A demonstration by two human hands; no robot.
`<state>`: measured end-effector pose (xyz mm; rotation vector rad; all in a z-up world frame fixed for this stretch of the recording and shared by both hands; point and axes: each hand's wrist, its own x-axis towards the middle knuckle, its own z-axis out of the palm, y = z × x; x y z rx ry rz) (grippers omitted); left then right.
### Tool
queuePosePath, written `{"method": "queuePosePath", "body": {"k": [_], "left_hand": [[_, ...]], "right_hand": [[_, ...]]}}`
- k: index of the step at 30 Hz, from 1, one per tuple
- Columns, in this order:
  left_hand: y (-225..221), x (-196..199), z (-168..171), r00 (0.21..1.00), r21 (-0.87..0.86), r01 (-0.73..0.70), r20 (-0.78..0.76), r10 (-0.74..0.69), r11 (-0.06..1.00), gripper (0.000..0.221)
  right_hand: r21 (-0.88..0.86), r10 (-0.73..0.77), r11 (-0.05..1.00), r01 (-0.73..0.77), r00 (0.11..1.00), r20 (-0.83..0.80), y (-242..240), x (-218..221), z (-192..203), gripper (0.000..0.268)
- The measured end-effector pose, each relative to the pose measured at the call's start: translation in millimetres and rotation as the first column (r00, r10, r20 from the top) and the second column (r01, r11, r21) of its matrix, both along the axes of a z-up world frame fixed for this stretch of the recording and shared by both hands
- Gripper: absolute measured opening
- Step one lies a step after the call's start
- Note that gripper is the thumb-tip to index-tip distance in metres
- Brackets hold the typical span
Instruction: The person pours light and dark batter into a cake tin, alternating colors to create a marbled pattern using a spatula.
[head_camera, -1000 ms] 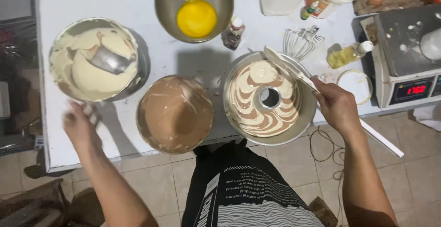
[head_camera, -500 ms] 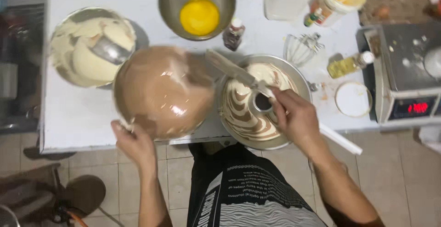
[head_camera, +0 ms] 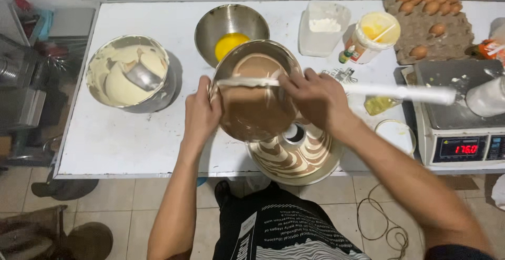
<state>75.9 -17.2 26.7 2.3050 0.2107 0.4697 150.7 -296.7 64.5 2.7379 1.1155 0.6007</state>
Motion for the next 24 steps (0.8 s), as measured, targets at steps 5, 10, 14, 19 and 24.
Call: {"method": "queuePosePath", "body": {"k": [5, 10, 14, 19, 24], "left_hand": [[5.9, 25.1, 5.1, 0.992, 0.05, 0.023, 0.126, -0.029, 0.998, 0.007], [-18.2, 30.8, 21.2, 0.986, 0.036, 0.138, 0.089, -0.14, 0.99, 0.027], [-21.0, 49.2, 8.1, 0.994, 0.198, 0.087, 0.053, -0.099, 0.976, 0.018], [-39.4, 53.8, -5.1, 0.975, 0.44, 0.025, 0.186, -0.119, 0.897, 0.023], [-58.2, 70.0, 15.5, 0.936, 0.426, 0.043, 0.299, -0.185, 0.904, 0.025]], "right_hand": [[-0.208, 0.176, 0.958, -0.199, 0.976, -0.126, -22.3, 5.3, 78.5, 0.042], [-0.091, 0.135, 0.989, -0.12, 0.974, 0.182, -44.9, 36.5, 70.1, 0.036], [-0.262, 0.209, 0.94, -0.221, 0.975, -0.072, -24.8, 8.9, 95.3, 0.036], [-0.446, -0.011, 0.875, 0.186, 0.93, 0.366, -38.7, 8.4, 144.0, 0.028], [-0.496, 0.014, 0.866, 0.063, 0.989, 0.149, -43.9, 48.2, 77.1, 0.017]]}}
